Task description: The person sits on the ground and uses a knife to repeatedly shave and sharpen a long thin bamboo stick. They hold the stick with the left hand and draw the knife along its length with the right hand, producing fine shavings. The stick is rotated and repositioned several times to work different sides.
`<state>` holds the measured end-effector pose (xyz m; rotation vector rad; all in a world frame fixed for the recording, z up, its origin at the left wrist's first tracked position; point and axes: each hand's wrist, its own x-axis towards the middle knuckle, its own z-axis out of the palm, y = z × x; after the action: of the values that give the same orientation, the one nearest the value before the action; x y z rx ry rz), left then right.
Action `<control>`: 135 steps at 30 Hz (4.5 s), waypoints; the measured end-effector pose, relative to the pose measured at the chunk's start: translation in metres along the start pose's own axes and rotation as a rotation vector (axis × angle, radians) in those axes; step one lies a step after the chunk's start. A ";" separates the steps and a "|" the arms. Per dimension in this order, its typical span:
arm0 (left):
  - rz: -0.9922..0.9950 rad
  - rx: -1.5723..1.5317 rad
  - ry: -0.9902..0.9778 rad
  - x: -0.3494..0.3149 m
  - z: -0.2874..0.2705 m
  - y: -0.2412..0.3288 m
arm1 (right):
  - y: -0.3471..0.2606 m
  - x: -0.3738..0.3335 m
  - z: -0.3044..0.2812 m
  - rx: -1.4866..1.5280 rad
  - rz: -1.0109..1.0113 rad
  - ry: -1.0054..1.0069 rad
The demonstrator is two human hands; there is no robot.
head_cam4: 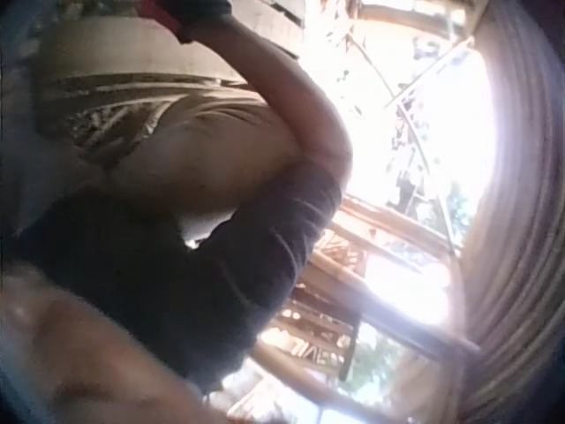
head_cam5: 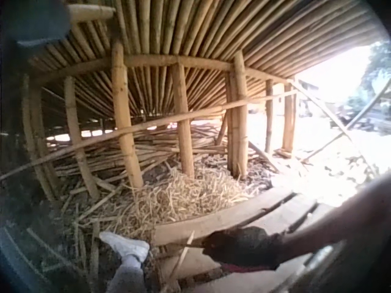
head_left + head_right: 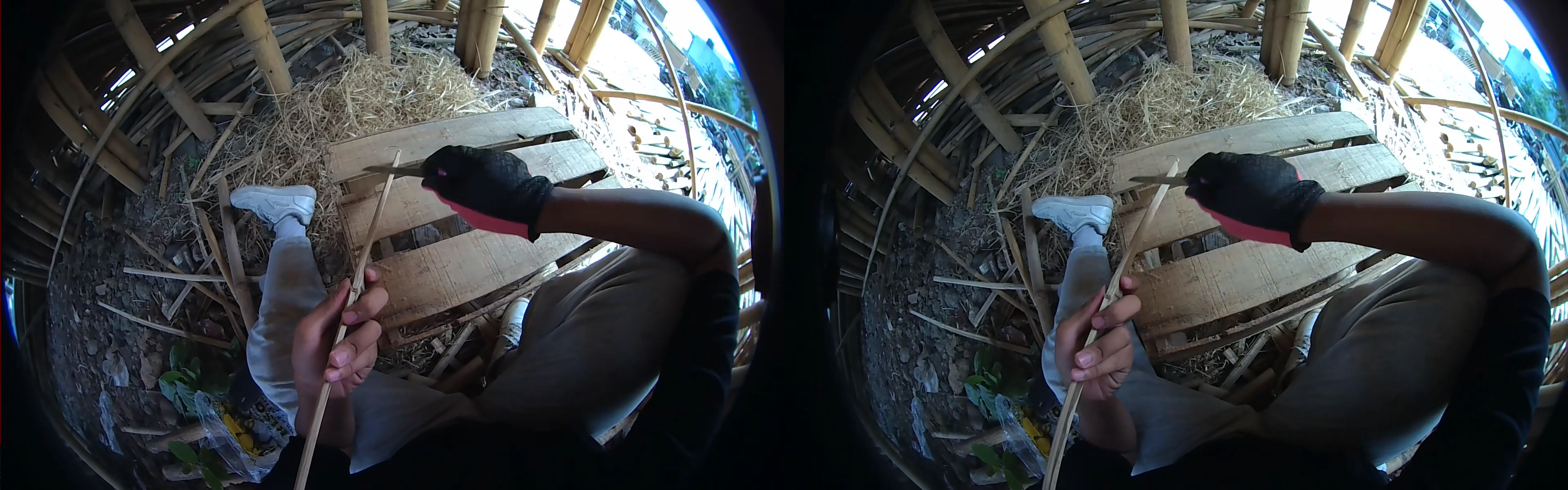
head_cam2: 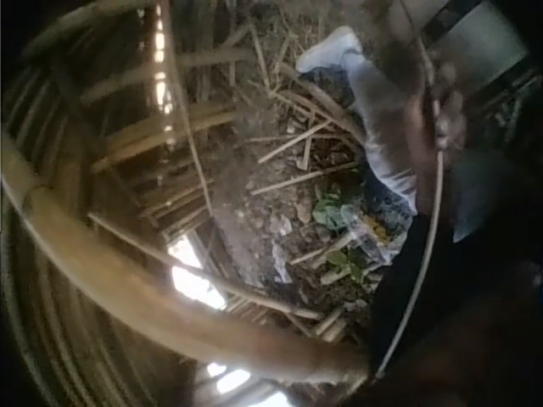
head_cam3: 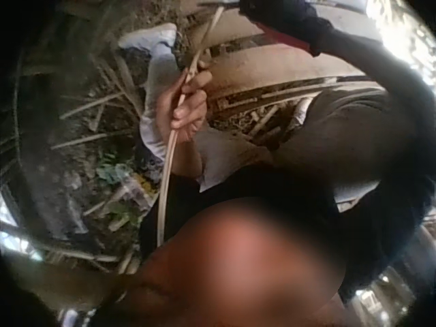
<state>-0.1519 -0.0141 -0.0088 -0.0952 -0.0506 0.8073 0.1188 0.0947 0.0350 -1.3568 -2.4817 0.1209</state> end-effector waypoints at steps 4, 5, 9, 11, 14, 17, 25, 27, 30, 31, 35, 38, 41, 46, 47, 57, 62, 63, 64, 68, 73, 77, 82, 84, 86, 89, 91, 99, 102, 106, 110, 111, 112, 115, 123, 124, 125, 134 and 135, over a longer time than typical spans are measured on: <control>-0.013 -0.042 0.058 -0.013 0.009 -0.005 | -0.052 -0.006 0.005 0.115 -0.252 -0.016; -0.022 -0.055 0.076 -0.013 0.008 -0.006 | -0.055 -0.009 0.009 0.037 -0.341 -0.054; -0.033 -0.034 0.122 -0.011 0.006 -0.007 | -0.048 -0.005 0.012 0.107 -0.036 -0.329; -0.068 -0.003 0.127 -0.010 0.007 -0.005 | -0.044 0.000 0.009 0.044 -0.019 -0.375; -0.083 0.031 0.131 -0.011 0.007 -0.003 | -0.045 -0.004 0.015 -0.047 -0.207 -0.254; -0.059 0.070 0.174 -0.014 0.008 -0.004 | -0.056 -0.012 0.020 -0.060 -0.372 -0.179; -0.084 0.066 0.213 -0.011 0.012 -0.006 | 0.008 0.019 0.021 -0.330 -0.346 -0.344; -0.079 0.097 0.217 -0.015 0.011 -0.006 | -0.009 0.014 0.025 -0.318 -0.503 -0.240; -0.095 0.106 0.212 -0.019 0.011 -0.007 | -0.035 0.026 0.003 -0.172 -0.352 -0.539; -0.102 0.102 0.204 -0.017 0.010 -0.006 | -0.011 0.028 0.018 -0.178 -0.374 -0.399; -0.102 0.030 0.150 -0.019 0.005 -0.008 | 0.008 0.035 0.028 -0.218 -0.204 -0.416; -0.139 -0.195 -0.003 -0.017 -0.003 -0.010 | -0.045 0.022 0.011 -0.001 -0.234 -0.555; -0.136 -0.290 -0.039 -0.016 -0.009 -0.013 | 0.000 0.026 0.035 -0.163 -0.496 -0.344; -0.105 -0.327 -0.077 -0.019 -0.009 -0.018 | -0.028 0.022 0.023 -0.182 -0.328 -0.442; -0.120 -0.316 -0.090 -0.021 -0.009 -0.019 | -0.035 0.021 0.015 -0.105 -0.309 -0.492; -0.133 -0.258 -0.055 -0.025 -0.004 -0.018 | 0.003 0.026 0.036 -0.295 -0.476 -0.317; -0.117 -0.241 -0.053 -0.026 -0.006 -0.019 | 0.018 0.021 0.035 -0.336 -0.450 -0.303; -0.123 -0.242 -0.057 -0.026 -0.006 -0.019 | -0.001 0.017 0.031 -0.231 -0.431 -0.271; -0.129 -0.242 -0.062 -0.027 -0.007 -0.018 | -0.004 0.022 0.028 -0.263 -0.391 -0.352; -0.138 -0.234 -0.046 -0.025 -0.005 -0.018 | 0.036 0.037 0.022 -0.318 -0.112 -0.413; -0.142 -0.113 0.032 -0.023 0.001 -0.014 | 0.012 0.056 -0.004 -0.372 0.198 -0.590; -0.142 0.032 0.136 -0.022 0.007 -0.015 | 0.027 0.040 -0.013 -0.236 0.139 -0.250; -0.126 0.277 0.235 -0.021 0.014 -0.016 | 0.038 0.038 -0.021 0.011 0.355 -0.154; -0.114 0.402 0.287 -0.023 0.018 -0.016 | 0.028 0.039 -0.028 0.319 0.597 -0.205; -0.116 0.516 0.315 -0.023 0.022 -0.017 | 0.054 0.038 -0.009 0.249 0.582 -0.170; -0.128 0.536 0.314 -0.018 0.023 -0.018 | 0.096 0.026 0.004 -0.142 0.376 -0.185; -0.107 0.554 0.317 -0.021 0.024 -0.018 | 0.072 0.029 -0.003 -0.086 0.462 -0.222; -0.123 0.554 0.313 -0.021 0.024 -0.019 | 0.063 0.026 0.007 -0.305 0.344 0.041; -0.136 0.577 0.312 -0.021 0.024 -0.019 | 0.070 0.035 0.002 -0.328 -0.089 0.139; -0.150 0.595 0.339 -0.020 0.026 -0.021 | 0.063 0.039 0.005 -0.462 -0.388 0.167; -0.167 0.579 0.328 -0.021 0.024 -0.021 | 0.057 0.041 0.010 -0.458 -0.466 0.140; -0.170 0.585 0.328 -0.021 0.024 -0.021 | 0.057 0.043 0.011 -0.451 -0.480 0.128; -0.172 0.591 0.328 -0.022 0.025 -0.021 | 0.057 0.044 0.012 -0.445 -0.495 0.116; -0.168 0.622 0.351 -0.023 0.028 -0.021 | 0.051 0.044 0.009 -0.324 -0.411 0.066; -0.192 0.589 0.338 -0.024 0.028 -0.023 | 0.062 0.045 0.019 -0.370 -0.418 0.070; -0.190 0.570 0.339 -0.022 0.026 -0.024 | 0.065 0.045 0.020 -0.343 -0.386 0.075; -0.186 0.550 0.340 -0.022 0.026 -0.023 | 0.063 0.047 0.018 -0.430 -0.428 0.050; -0.183 0.557 0.293 -0.026 0.028 -0.021 | 0.047 0.047 0.008 -0.709 -0.455 0.047; -0.186 0.557 0.293 -0.026 0.027 -0.021 | 0.045 0.045 0.008 -0.745 -0.467 0.045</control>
<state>-0.1571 -0.0456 0.0204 0.3139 0.4356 0.5910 0.1301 0.1578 0.0277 -0.9100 -2.8390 -1.0052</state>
